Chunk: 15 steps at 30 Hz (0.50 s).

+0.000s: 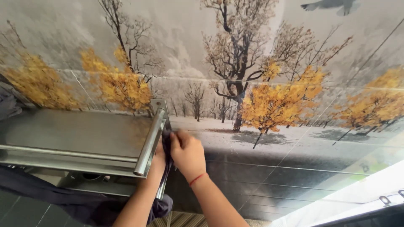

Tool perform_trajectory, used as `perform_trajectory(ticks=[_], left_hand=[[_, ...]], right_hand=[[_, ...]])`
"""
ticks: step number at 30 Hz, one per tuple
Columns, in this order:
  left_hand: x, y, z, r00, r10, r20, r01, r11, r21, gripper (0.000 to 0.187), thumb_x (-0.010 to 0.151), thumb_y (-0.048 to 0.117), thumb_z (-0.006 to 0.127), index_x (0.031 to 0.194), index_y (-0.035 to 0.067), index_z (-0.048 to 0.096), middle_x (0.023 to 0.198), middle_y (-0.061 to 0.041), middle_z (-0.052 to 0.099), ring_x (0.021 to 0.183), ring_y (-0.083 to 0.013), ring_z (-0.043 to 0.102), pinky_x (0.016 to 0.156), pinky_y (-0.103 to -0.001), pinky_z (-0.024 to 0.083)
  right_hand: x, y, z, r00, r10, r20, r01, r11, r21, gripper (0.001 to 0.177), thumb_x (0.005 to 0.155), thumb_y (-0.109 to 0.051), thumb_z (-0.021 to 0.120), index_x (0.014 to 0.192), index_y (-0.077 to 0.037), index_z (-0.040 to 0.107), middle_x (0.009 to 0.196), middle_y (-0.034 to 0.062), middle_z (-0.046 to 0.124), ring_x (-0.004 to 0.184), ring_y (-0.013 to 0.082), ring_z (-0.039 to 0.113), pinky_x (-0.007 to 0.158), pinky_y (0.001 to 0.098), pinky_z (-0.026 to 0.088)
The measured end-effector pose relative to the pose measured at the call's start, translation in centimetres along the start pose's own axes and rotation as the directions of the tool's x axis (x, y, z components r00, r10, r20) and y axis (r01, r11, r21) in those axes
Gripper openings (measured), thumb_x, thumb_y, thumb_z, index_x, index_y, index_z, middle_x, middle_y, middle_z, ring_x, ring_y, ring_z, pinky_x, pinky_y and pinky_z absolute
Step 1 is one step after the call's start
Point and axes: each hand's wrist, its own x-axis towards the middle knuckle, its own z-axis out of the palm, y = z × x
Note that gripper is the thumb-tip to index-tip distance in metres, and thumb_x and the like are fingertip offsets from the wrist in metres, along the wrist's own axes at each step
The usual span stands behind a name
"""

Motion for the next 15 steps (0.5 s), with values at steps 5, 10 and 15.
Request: perform_trajectory(ticks=[5, 10, 15], left_hand=[[-0.3, 3.2, -3.0, 0.992, -0.013, 0.128, 0.005, 0.998, 0.06, 0.041, 0.104, 0.033, 0.053, 0.126, 0.002, 0.068, 0.118, -0.024, 0.072, 0.11, -0.0378, 0.067, 0.091, -0.046, 0.051], [1.3, 0.5, -2.2, 0.981, 0.163, 0.103, -0.162, 0.987, -0.026, 0.034, 0.108, 0.023, 0.046, 0.123, 0.002, 0.067, 0.117, -0.021, 0.072, 0.108, -0.0353, 0.07, 0.091, -0.043, 0.053], [0.4, 0.0, -2.5, 0.954, 0.277, 0.112, -0.298, 0.908, 0.293, 0.029, 0.103, 0.019, 0.054, 0.118, 0.003, 0.071, 0.112, -0.022, 0.073, 0.104, -0.038, 0.068, 0.089, -0.047, 0.053]], right_hand=[[-1.7, -1.6, -0.6, 0.916, 0.352, 0.192, -0.38, 0.915, 0.134, 0.03, 0.097, -0.029, 0.059, 0.081, -0.004, 0.064, 0.061, 0.0164, 0.066, 0.052, 0.0344, 0.069, 0.052, 0.0433, 0.052], [-0.3, -3.1, -0.2, 0.993, 0.113, -0.032, -0.109, 0.99, 0.091, 0.035, 0.103, -0.027, 0.061, 0.08, 0.0, 0.056, 0.065, 0.0236, 0.061, 0.059, 0.0437, 0.057, 0.055, 0.0476, 0.047], [-1.9, 0.7, 2.2, 0.996, -0.06, -0.073, 0.057, 0.998, -0.037, 0.022, 0.098, -0.022, 0.059, 0.084, -0.005, 0.06, 0.072, 0.0236, 0.065, 0.071, 0.0464, 0.063, 0.057, 0.0535, 0.048]])
